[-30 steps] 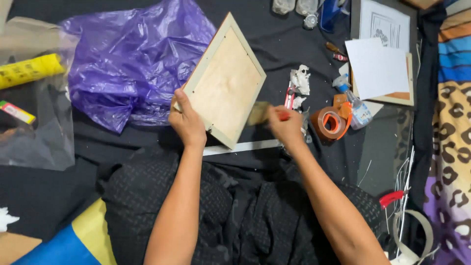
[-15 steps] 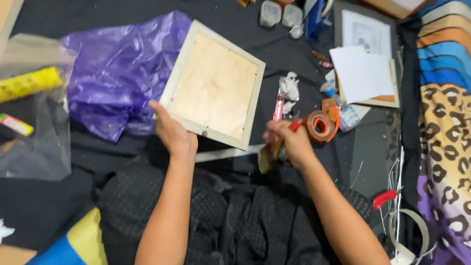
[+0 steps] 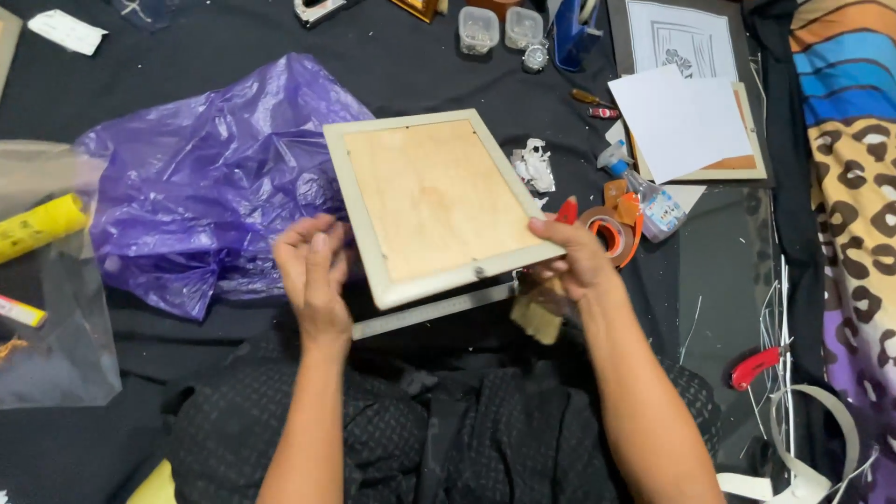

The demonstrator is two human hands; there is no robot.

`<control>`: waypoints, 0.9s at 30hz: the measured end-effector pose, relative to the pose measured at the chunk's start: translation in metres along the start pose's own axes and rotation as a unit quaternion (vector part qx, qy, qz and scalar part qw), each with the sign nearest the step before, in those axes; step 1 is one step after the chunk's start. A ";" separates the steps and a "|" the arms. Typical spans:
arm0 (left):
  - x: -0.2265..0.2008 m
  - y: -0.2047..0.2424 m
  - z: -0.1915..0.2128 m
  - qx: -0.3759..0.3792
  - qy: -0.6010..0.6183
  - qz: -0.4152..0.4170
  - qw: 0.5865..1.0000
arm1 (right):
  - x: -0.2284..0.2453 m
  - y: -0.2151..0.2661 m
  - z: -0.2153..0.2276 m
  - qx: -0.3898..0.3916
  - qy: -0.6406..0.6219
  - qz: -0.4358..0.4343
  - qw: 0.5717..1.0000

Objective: The person is assembling a picture frame by placing a wooden backing, trimming it with a utility knife, securing it with a power drill, and cleaning it with a brush.

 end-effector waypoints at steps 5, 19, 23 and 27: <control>-0.015 -0.012 0.003 0.115 -0.335 -0.176 0.919 | 0.022 -0.011 0.045 0.017 0.033 -0.008 0.999; 0.054 -0.024 0.011 0.172 -0.579 0.197 0.772 | -0.007 -0.042 0.069 0.178 0.017 -0.095 0.979; 0.065 -0.016 0.009 0.115 -0.503 0.202 0.832 | 0.028 -0.004 0.021 0.133 -0.174 -0.083 0.972; 0.098 -0.023 0.025 0.022 -0.458 0.239 0.856 | 0.013 0.012 0.014 0.166 -0.012 -0.015 0.986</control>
Point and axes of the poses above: each hand's wrist, its own y-axis away from the middle knuckle, its own z-axis out of the back of the hand, x = y × z, the point moved 2 cm from there along -y, towards the middle knuckle, and after that the axes turned 1 degree about x, right-handed, at the moved point
